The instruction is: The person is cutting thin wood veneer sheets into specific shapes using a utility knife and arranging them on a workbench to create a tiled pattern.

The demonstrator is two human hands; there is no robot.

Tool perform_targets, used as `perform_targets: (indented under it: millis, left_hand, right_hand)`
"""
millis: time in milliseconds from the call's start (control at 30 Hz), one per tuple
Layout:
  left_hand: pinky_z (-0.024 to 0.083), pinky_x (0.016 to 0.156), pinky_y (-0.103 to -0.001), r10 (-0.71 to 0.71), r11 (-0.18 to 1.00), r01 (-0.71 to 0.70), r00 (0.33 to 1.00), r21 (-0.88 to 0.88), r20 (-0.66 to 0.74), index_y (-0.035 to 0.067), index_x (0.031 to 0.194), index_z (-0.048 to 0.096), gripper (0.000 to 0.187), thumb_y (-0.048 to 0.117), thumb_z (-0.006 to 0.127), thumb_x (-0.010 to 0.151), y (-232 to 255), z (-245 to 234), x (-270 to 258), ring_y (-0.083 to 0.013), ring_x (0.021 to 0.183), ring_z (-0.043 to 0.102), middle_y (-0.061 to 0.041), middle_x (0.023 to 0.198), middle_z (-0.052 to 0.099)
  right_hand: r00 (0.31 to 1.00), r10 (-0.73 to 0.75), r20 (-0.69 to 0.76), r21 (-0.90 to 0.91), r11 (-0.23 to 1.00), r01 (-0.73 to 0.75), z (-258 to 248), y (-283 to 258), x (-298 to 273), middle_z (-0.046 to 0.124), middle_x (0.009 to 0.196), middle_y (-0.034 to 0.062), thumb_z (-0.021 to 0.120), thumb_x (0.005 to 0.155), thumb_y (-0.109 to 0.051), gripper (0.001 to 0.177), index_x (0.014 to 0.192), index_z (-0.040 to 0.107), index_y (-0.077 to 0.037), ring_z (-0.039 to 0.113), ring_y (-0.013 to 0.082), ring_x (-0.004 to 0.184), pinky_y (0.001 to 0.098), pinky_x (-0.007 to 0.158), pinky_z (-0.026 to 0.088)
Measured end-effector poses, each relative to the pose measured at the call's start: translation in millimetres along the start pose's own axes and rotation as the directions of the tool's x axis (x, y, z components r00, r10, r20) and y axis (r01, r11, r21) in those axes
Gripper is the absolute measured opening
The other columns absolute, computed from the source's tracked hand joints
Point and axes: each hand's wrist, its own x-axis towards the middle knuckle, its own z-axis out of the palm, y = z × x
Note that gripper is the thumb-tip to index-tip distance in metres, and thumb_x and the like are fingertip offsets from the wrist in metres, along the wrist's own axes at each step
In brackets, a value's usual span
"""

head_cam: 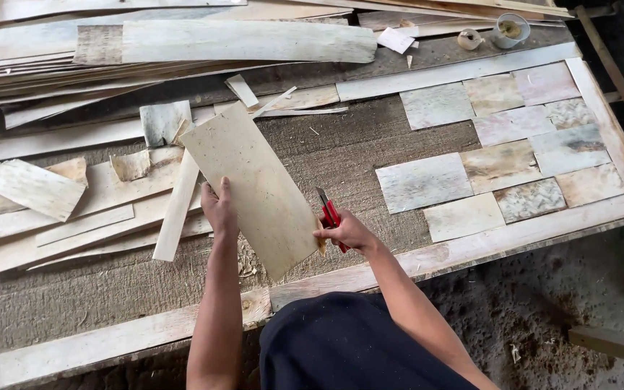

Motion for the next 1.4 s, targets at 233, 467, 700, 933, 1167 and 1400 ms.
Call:
perform_targets:
  millis: [233, 467, 700, 933, 1167, 1400]
  left_hand:
    - [0.058, 0.060, -0.027, -0.083, 0.993, 0.077, 0.994, -0.085, -0.064, 0.009, 0.101, 0.058, 0.018, 0.023, 0.070, 0.103, -16, -3, 7, -0.0151, 0.062, 0.066, -0.010, 0.077, 0.067]
    - [0.032, 0.103, -0.044, -0.139, 0.984, 0.114, 0.973, -0.138, -0.185, -0.004, 0.138, 0.031, 0.056, 0.024, 0.069, 0.107, -31, -15, 2, -0.0322, 0.119, 0.037, -0.030, 0.128, 0.040]
    - [0.053, 0.104, -0.058, -0.302, 0.926, 0.279, 0.951, -0.254, -0.058, 0.004, 0.157, 0.020, 0.070, 0.009, 0.067, 0.105, -96, -36, -16, -0.0376, 0.128, 0.057, -0.027, 0.147, 0.045]
    - [0.063, 0.090, -0.047, -0.449, 0.856, 0.399, 0.889, -0.329, -0.089, 0.003, 0.138, 0.040, 0.049, 0.010, 0.069, 0.100, -31, -22, -59, -0.0251, 0.106, 0.063, -0.014, 0.121, 0.055]
    - [0.036, 0.084, -0.054, -0.581, 0.777, 0.544, 0.813, 0.317, 0.029, -0.005, 0.134, 0.035, 0.062, 0.037, 0.068, 0.103, 24, -46, -79, -0.0309, 0.085, 0.066, -0.030, 0.121, 0.039]
    - [0.038, 0.116, -0.058, -0.200, 0.616, -0.573, 0.550, 0.540, 0.811, 0.017, 0.148, 0.048, 0.107, 0.044, 0.098, 0.058, 120, -5, -117, -0.0441, 0.142, 0.039, -0.017, 0.152, 0.039]
  right_hand:
    - [0.999, -0.041, 0.011, 0.068, 0.997, 0.040, 7, -23, 3, 0.062, 0.062, 0.0128, 0.087, 0.077, 0.005, 0.023, 0.094, 0.071, 0.005, 0.055, 0.0141, 0.044, 0.0232, 0.040, 0.043]
    - [0.998, 0.008, -0.060, 0.140, 0.990, 0.001, 26, -43, -14, 0.069, 0.073, 0.0185, 0.085, 0.082, -0.001, 0.023, 0.100, 0.072, 0.006, 0.068, 0.0232, 0.056, 0.0237, 0.041, 0.047]
    - [0.960, 0.088, -0.266, 0.266, 0.964, -0.015, -36, 60, 41, 0.069, 0.088, 0.0112, 0.086, 0.087, -0.014, 0.042, 0.120, 0.064, 0.000, 0.075, 0.0290, 0.077, 0.0217, 0.047, 0.045]
    - [0.944, 0.072, -0.321, 0.253, 0.967, 0.012, -14, 3, 9, 0.066, 0.090, 0.0095, 0.082, 0.088, -0.011, 0.046, 0.126, 0.059, 0.001, 0.073, 0.0272, 0.081, 0.0208, 0.050, 0.043]
    - [0.885, 0.023, -0.466, 0.192, 0.978, 0.076, -4, -24, 9, 0.058, 0.075, 0.0056, 0.082, 0.084, -0.007, 0.039, 0.116, 0.065, 0.006, 0.063, 0.0154, 0.061, 0.0219, 0.047, 0.044]
    - [0.915, 0.025, -0.403, 0.156, 0.987, 0.041, -2, -44, 15, 0.057, 0.070, 0.0098, 0.079, 0.083, -0.007, 0.036, 0.114, 0.065, 0.007, 0.061, 0.0174, 0.053, 0.0236, 0.045, 0.042]
